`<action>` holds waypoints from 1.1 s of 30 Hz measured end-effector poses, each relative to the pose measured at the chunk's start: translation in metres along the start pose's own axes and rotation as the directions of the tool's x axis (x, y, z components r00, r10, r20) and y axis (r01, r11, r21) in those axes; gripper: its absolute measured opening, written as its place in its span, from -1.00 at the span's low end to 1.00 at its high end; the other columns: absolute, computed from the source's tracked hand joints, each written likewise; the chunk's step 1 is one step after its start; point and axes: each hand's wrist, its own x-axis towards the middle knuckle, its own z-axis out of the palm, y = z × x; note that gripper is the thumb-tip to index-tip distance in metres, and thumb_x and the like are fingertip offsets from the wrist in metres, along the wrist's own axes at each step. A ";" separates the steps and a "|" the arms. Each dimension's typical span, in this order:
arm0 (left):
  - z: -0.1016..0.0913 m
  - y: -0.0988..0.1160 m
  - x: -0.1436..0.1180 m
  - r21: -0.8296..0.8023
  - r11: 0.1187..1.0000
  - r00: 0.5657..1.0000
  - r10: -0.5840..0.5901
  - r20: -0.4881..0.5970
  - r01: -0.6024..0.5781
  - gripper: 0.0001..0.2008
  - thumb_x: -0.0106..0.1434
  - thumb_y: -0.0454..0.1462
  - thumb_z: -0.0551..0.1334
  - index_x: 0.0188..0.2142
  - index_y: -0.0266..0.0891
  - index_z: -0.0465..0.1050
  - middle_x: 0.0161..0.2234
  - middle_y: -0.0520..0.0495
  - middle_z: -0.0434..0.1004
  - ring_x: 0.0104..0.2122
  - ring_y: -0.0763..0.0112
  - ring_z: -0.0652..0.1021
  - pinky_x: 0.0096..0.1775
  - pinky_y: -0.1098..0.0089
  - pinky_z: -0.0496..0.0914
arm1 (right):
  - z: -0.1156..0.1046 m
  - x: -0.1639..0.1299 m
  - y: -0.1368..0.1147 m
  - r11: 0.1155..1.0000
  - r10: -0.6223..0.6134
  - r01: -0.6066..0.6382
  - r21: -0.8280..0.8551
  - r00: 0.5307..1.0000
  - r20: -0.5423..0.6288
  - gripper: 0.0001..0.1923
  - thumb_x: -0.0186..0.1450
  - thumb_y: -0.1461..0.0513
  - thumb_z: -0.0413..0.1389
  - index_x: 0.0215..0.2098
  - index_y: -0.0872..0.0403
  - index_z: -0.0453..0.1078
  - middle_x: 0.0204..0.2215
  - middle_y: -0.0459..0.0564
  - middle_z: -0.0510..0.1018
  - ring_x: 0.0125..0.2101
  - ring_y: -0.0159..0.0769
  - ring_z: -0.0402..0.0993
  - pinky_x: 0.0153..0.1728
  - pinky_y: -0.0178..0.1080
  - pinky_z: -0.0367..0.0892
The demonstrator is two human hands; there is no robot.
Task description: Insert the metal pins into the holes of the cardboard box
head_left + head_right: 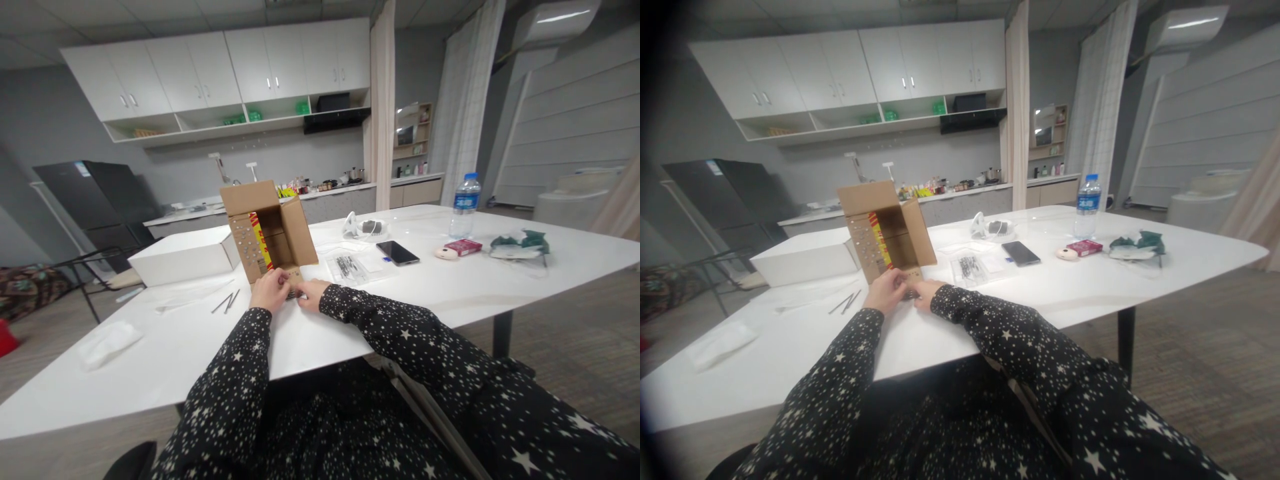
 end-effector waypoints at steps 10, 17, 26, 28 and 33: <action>0.001 0.002 -0.002 0.020 0.999 0.999 -0.037 -0.006 0.037 -0.84 0.13 -0.27 0.09 -0.29 -0.18 0.37 -0.37 -0.01 0.44 -0.34 0.35 0.46 -0.28 0.37 0.26 | 0.003 0.002 0.002 1.000 -0.001 0.002 -0.026 1.000 0.006 -0.64 0.19 0.15 -0.01 -0.06 -0.03 0.39 -0.29 0.00 0.55 -0.23 -0.16 0.48 -0.27 -0.22 0.34; -0.002 0.004 -0.004 0.027 0.998 0.998 -0.058 0.013 0.057 -0.86 0.13 -0.29 0.06 -0.32 -0.18 0.36 -0.33 -0.03 0.46 -0.26 0.32 0.47 -0.26 0.34 0.25 | 0.006 0.001 0.005 1.000 -0.025 0.025 -0.019 0.999 -0.023 -0.67 0.19 0.15 -0.03 -0.11 -0.04 0.40 -0.33 0.00 0.55 -0.25 -0.16 0.49 -0.33 -0.22 0.33; -0.001 0.004 -0.005 0.028 0.997 0.997 -0.071 0.017 0.070 -0.86 0.15 -0.30 0.06 -0.32 -0.18 0.36 -0.32 -0.05 0.48 -0.24 0.32 0.48 -0.23 0.34 0.25 | 0.004 -0.002 0.003 0.999 -0.044 0.044 -0.002 0.999 -0.019 -0.67 0.18 0.17 -0.02 -0.12 -0.03 0.41 -0.31 0.00 0.56 -0.25 -0.16 0.49 -0.30 -0.22 0.32; -0.001 0.005 -0.005 0.034 0.998 0.998 -0.062 0.027 0.061 -0.86 0.16 -0.30 0.06 -0.32 -0.18 0.36 -0.32 -0.04 0.48 -0.26 0.33 0.48 -0.24 0.35 0.25 | 0.004 -0.003 0.003 0.999 -0.045 0.046 0.006 0.998 -0.033 -0.67 0.19 0.17 -0.04 -0.12 -0.02 0.41 -0.32 0.00 0.56 -0.27 -0.16 0.49 -0.33 -0.22 0.32; -0.001 0.005 -0.005 0.016 0.998 0.998 -0.062 0.022 0.062 -0.86 0.16 -0.31 0.07 -0.31 -0.18 0.37 -0.31 -0.04 0.48 -0.27 0.36 0.47 -0.23 0.35 0.26 | 0.003 -0.004 0.002 0.998 -0.056 0.056 0.007 0.997 -0.047 -0.68 0.18 0.19 -0.03 -0.14 -0.01 0.43 -0.33 0.02 0.56 -0.30 -0.15 0.50 -0.34 -0.22 0.32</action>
